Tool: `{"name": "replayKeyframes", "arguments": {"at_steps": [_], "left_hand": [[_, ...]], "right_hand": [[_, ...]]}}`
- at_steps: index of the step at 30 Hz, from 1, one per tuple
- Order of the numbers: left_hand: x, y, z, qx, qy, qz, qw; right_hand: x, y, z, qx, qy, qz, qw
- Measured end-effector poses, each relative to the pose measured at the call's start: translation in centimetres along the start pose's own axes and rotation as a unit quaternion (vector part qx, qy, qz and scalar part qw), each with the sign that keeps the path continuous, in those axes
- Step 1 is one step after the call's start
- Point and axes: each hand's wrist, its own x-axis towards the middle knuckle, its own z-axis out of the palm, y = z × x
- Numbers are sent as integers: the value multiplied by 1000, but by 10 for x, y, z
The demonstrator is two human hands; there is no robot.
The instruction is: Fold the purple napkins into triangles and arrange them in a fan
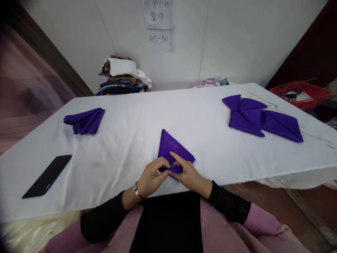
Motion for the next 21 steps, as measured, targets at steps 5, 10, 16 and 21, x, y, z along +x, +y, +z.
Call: {"name": "replayKeyframes", "arguments": {"at_steps": [5,10,16,21], "left_hand": [[12,-5,-10,-59,-100,-16,993],[59,-37,-26,63,-66,11,996],[109,-79,-27,302,-126,22,945],[104,-76,-37,354,-190,-38,915]], "right_hand": [[-10,-2,0,55,9,42,998],[-17,-7,-9,100,-17,92,991],[-20,-10,-19,40,-54,63,996],[-18,-17,-55,14,-54,72,996]]}}
